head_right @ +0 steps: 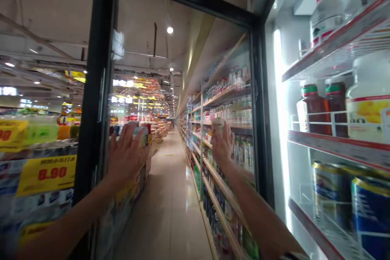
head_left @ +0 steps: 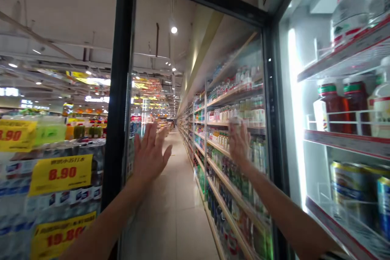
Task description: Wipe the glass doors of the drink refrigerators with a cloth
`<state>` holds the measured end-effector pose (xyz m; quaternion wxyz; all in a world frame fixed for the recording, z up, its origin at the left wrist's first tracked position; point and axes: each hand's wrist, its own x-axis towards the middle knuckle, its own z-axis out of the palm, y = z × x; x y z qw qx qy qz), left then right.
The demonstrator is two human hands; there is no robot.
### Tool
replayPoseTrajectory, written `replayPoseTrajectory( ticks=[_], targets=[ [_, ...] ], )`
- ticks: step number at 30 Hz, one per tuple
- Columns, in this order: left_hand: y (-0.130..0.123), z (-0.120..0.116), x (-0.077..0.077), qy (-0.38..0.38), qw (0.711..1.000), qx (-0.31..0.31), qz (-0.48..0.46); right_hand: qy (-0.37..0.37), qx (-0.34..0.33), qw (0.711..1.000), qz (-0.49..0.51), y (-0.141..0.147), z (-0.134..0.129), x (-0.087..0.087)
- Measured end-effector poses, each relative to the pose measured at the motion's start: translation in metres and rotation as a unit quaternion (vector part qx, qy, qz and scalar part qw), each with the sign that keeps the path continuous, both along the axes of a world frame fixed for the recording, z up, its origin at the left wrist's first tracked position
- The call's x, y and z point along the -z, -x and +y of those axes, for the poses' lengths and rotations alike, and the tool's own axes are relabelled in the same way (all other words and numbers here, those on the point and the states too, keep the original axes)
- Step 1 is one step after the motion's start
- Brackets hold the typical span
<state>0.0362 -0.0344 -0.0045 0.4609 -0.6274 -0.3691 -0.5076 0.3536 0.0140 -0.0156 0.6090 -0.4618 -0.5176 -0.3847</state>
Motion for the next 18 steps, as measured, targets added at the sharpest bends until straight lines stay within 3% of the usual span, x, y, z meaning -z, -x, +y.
replayPoseTrajectory(
  ticks=[2,4,6,8,10,11,13,15,18],
  targets=[
    [-0.005,0.001,-0.015,-0.01,1.0,-0.004,-0.005,0.001,-0.026,0.984,-0.174,0.016,-0.003,0.003],
    [-0.006,0.002,-0.021,-0.026,1.0,-0.016,-0.003,0.001,-0.035,0.971,-0.235,0.005,-0.003,-0.001],
    [-0.006,0.002,-0.02,-0.042,0.999,-0.029,0.002,-0.009,-0.018,0.992,-0.121,-0.027,0.002,-0.015],
    [-0.005,0.002,-0.017,-0.057,0.998,-0.039,0.007,-0.03,0.003,0.996,0.086,-0.058,0.009,-0.038],
    [-0.005,0.003,-0.016,-0.071,0.996,-0.047,0.01,-0.047,0.009,0.975,0.219,-0.064,0.015,-0.063],
    [-0.005,0.004,-0.015,-0.077,0.996,-0.048,0.01,-0.05,0.008,0.973,0.225,-0.055,0.015,-0.073],
    [-0.004,0.006,-0.016,-0.088,0.995,-0.049,0.011,-0.046,0.01,0.992,0.121,-0.015,0.01,-0.083],
    [-0.003,0.009,-0.017,-0.093,0.994,-0.048,0.012,-0.041,0.012,0.996,-0.077,0.034,0.002,-0.079],
    [0.001,0.013,-0.017,-0.091,0.995,-0.047,0.013,-0.044,-0.015,0.953,-0.301,0.071,-0.006,-0.061]
  ],
)
